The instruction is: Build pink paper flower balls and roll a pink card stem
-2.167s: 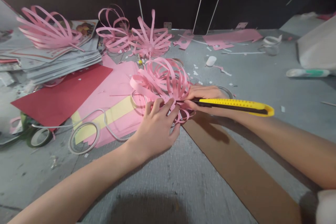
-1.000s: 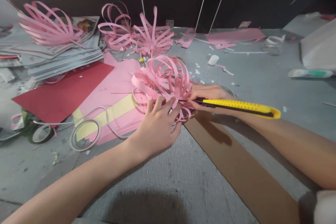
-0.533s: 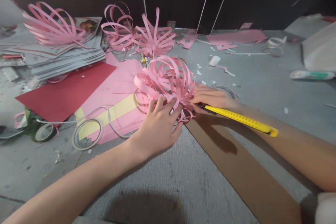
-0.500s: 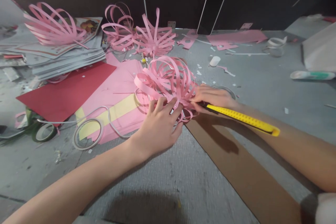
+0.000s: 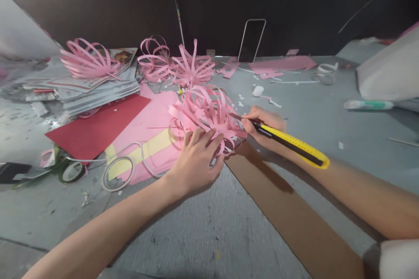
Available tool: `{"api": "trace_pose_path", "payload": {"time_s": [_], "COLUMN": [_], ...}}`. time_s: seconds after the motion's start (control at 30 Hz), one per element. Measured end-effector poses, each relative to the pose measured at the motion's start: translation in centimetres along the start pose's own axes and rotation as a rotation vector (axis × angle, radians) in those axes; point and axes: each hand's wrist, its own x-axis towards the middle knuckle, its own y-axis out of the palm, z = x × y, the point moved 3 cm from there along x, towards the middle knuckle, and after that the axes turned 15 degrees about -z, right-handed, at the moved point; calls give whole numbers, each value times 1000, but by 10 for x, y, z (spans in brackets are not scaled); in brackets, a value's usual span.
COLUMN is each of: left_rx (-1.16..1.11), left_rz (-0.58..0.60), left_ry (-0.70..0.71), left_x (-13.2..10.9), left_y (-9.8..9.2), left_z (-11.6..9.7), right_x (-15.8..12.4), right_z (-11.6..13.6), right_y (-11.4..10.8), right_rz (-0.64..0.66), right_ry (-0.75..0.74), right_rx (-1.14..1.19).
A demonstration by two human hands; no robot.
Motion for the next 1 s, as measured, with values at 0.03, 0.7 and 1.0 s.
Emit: {"api": "trace_pose_path", "payload": {"time_s": [0.03,0.7,1.0], "left_rx": [-5,167,183], "left_rz": [-27,-407,-429], "left_ry": [-6,43,131], "left_x": [1,15,1], "left_y": [-2,-36,-31], "left_z": [0,-5,-11], "right_x": [0,4,28], "right_z": [0,-34,-7], "right_y": [-1,15,4], "right_rz": [-8,410,34], "right_ry": [31,-295,83], "right_rx": [-15,-643,-54]}}
